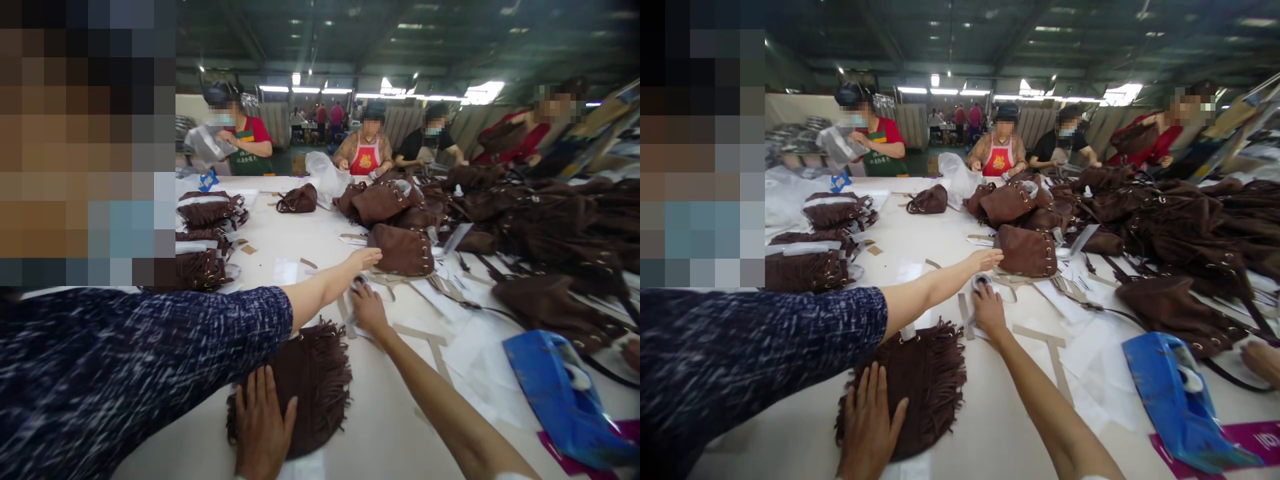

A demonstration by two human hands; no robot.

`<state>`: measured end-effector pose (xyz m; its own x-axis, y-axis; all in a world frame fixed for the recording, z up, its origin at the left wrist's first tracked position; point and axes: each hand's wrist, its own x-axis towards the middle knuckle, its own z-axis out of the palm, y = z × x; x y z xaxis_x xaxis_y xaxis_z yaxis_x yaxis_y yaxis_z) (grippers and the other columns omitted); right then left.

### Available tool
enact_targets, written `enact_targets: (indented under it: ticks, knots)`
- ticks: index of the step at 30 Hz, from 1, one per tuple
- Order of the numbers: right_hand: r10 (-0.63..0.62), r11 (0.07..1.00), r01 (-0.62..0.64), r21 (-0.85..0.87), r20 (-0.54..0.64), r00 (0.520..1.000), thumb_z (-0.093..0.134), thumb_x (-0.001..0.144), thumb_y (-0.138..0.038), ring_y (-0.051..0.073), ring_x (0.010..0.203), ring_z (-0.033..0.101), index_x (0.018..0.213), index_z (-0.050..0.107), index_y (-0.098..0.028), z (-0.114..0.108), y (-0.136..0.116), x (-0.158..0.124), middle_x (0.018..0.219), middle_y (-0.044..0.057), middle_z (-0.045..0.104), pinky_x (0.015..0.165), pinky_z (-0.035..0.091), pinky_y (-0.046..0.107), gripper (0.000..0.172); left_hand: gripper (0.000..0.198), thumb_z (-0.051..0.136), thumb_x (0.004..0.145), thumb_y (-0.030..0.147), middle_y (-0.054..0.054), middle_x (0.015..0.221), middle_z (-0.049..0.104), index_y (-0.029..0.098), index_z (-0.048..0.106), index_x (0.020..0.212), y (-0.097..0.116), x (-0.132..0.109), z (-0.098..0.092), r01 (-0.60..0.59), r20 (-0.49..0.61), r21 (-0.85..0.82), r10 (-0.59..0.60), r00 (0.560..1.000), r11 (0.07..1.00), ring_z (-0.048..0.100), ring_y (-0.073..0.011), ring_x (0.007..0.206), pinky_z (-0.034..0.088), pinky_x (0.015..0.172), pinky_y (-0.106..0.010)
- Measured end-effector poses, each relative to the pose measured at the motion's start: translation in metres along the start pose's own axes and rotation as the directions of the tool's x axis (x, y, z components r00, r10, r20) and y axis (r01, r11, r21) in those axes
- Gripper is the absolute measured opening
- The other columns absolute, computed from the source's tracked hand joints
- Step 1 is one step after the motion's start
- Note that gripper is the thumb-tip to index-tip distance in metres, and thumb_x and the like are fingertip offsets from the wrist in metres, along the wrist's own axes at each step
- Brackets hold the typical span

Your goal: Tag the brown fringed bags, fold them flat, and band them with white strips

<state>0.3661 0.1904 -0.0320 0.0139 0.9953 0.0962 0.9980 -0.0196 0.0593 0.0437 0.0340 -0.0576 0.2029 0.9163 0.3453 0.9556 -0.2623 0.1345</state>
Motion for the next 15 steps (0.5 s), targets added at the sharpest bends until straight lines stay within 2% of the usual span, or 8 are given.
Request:
enact_targets:
  ticks: [5, 7, 10, 11, 13, 15]
  knots:
    - [0.121, 0.992, -0.121, -0.029, 0.001, 0.993, 0.037, 0.096, -0.026, 0.032, 0.131, 0.036, 0.13, 0.055, -0.023, -0.005, 0.017, -0.028, 0.148, 0.017, 0.037, 0.102, 0.031, 0.05, 0.039, 0.071, 0.04, 0.091, 0.047, -0.026, 0.148, 0.036, -0.002, 0.035, 0.142, 0.002, 0.002, -0.004, 0.01, 0.027, 0.014, -0.011, 1.0, 1.0, 0.027, -0.0366, 0.14, 0.017, 0.113, -0.06]
    - [0.136, 0.99, -0.136, -0.032, -0.012, 0.991, 0.039, 0.095, -0.023, 0.032, 0.129, 0.04, 0.13, 0.056, -0.022, -0.015, 0.016, -0.035, 0.146, 0.018, 0.04, 0.101, 0.031, 0.05, 0.039, 0.069, 0.04, 0.091, 0.047, -0.024, 0.148, 0.036, 0.0, 0.036, 0.142, 0.002, 0.001, -0.007, 0.01, 0.035, 0.022, -0.01, 0.999, 1.0, 0.028, -0.0357, 0.14, 0.017, 0.113, -0.059]
    - [0.131, 0.991, -0.133, -0.02, -0.08, 0.988, 0.039, 0.093, -0.018, 0.034, 0.129, 0.039, 0.13, 0.055, -0.015, -0.035, 0.004, -0.044, 0.143, 0.022, 0.041, 0.102, 0.03, 0.051, 0.04, 0.067, 0.041, 0.091, 0.044, -0.022, 0.15, 0.035, 0.001, 0.036, 0.142, 0.004, -0.002, -0.011, -0.001, 0.062, 0.033, -0.001, 0.998, 0.999, 0.027, -0.0345, 0.141, 0.018, 0.114, -0.057]
    - [0.085, 0.996, -0.084, 0.011, -0.1, 0.991, 0.039, 0.094, -0.018, 0.032, 0.127, 0.042, 0.128, 0.056, -0.014, -0.042, -0.006, -0.048, 0.141, 0.021, 0.044, 0.103, 0.031, 0.049, 0.039, 0.066, 0.041, 0.091, 0.044, -0.022, 0.15, 0.034, 0.001, 0.037, 0.142, 0.004, -0.003, -0.012, -0.004, 0.068, 0.038, 0.002, 0.998, 0.999, 0.026, -0.0345, 0.141, 0.018, 0.114, -0.057]
    - [-0.102, 0.986, 0.117, 0.117, -0.121, 0.987, 0.038, 0.096, -0.021, 0.027, 0.123, 0.047, 0.128, 0.056, -0.015, -0.052, -0.032, -0.055, 0.136, 0.017, 0.052, 0.104, 0.034, 0.042, 0.037, 0.066, 0.041, 0.092, 0.043, -0.023, 0.15, 0.034, 0.001, 0.037, 0.142, 0.007, -0.004, -0.014, -0.002, 0.072, 0.047, -0.001, 0.997, 0.999, 0.026, -0.0349, 0.141, 0.018, 0.114, -0.058]
    - [-0.313, 0.916, 0.337, 0.217, -0.137, 0.94, 0.04, 0.097, -0.029, 0.023, 0.124, 0.047, 0.133, 0.051, -0.017, -0.054, -0.065, -0.063, 0.136, 0.012, 0.053, 0.105, 0.035, 0.037, 0.04, 0.065, 0.041, 0.092, 0.042, -0.023, 0.15, 0.033, 0.001, 0.038, 0.142, 0.009, -0.004, -0.016, 0.008, 0.074, 0.055, -0.012, 0.997, 0.998, 0.025, -0.0351, 0.141, 0.017, 0.114, -0.059]
